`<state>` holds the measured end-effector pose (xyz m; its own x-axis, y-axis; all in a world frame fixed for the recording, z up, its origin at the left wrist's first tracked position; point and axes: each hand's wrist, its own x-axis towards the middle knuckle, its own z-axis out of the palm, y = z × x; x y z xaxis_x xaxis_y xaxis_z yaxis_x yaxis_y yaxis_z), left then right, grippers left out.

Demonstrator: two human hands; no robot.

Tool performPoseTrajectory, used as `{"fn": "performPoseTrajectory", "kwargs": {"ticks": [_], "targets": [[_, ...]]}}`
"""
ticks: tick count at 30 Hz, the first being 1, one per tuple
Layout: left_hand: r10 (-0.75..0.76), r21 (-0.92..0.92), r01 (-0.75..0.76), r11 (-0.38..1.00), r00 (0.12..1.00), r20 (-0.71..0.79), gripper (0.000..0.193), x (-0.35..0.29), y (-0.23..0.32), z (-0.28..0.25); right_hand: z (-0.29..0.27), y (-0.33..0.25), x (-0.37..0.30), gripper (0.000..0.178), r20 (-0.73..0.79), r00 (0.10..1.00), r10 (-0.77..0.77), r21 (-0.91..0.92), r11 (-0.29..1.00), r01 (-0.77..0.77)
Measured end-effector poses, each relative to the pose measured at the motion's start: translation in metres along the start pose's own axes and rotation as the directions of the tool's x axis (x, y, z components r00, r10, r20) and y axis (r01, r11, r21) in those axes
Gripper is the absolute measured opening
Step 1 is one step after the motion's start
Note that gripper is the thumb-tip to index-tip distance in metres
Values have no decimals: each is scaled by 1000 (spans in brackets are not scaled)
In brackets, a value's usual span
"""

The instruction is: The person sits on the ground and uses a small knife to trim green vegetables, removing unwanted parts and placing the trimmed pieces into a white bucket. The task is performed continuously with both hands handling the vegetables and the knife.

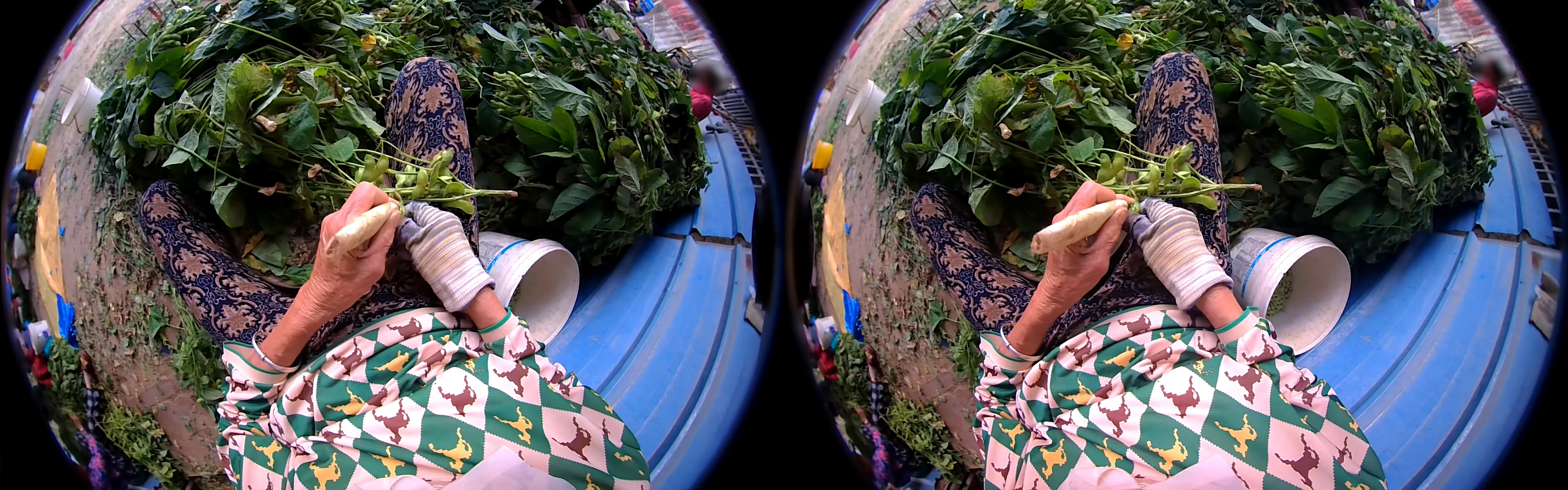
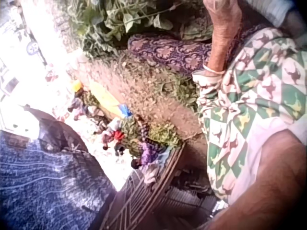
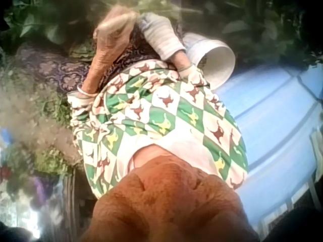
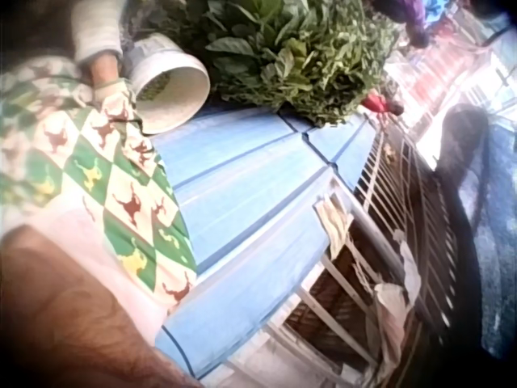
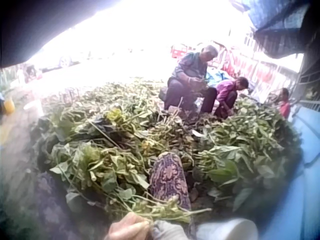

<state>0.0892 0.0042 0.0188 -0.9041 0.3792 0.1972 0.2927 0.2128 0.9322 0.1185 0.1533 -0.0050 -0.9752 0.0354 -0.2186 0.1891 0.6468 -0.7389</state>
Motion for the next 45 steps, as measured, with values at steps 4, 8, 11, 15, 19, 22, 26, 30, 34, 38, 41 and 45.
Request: {"fn": "performPoseTrajectory", "kwargs": {"ticks": [4,8,11,15,19,22,26,30,34,38,41,45], "targets": [[-145,-259,140,956,989,-2,3,-4,-11,1,-22,-20,-8,23,324,909,262,573,710,-409],[-187,-277,188,942,982,30,4,-4,-7,-2,-27,-6,-5,30,430,880,203,659,595,-460],[-53,-196,56,979,998,23,4,-5,-4,-1,-26,-13,-1,33,402,873,275,569,672,-473],[-25,-194,32,981,999,39,5,-4,-6,0,-26,-8,2,30,434,865,249,539,697,-472],[-150,-258,162,952,987,65,6,-1,5,-10,-31,-11,1,25,418,902,103,552,761,-343],[-49,-233,43,972,999,-20,6,7,10,-25,-28,-7,0,23,423,903,79,603,719,-346],[318,264,-333,905,943,101,14,16,-1,-33,-34,-12,-1,23,464,875,142,566,712,-416],[301,451,-371,812,927,222,19,15,-5,-26,-24,1,0,22,420,894,157,619,670,-409],[307,543,-403,737,915,262,26,15,-7,-23,-23,-2,1,22,322,946,39,540,813,-217],[380,441,-418,795,908,175,21,20,-6,-26,-54,-9,-7,22,535,841,74,504,772,-388],[428,300,-447,843,894,130,15,30,5,-40,-64,-11,-10,26,397,918,10,468,858,-212],[314,69,-313,947,949,-6,12,41,14,-56,-70,-8,-8,32,258,966,-12,481,869,-118]]}}
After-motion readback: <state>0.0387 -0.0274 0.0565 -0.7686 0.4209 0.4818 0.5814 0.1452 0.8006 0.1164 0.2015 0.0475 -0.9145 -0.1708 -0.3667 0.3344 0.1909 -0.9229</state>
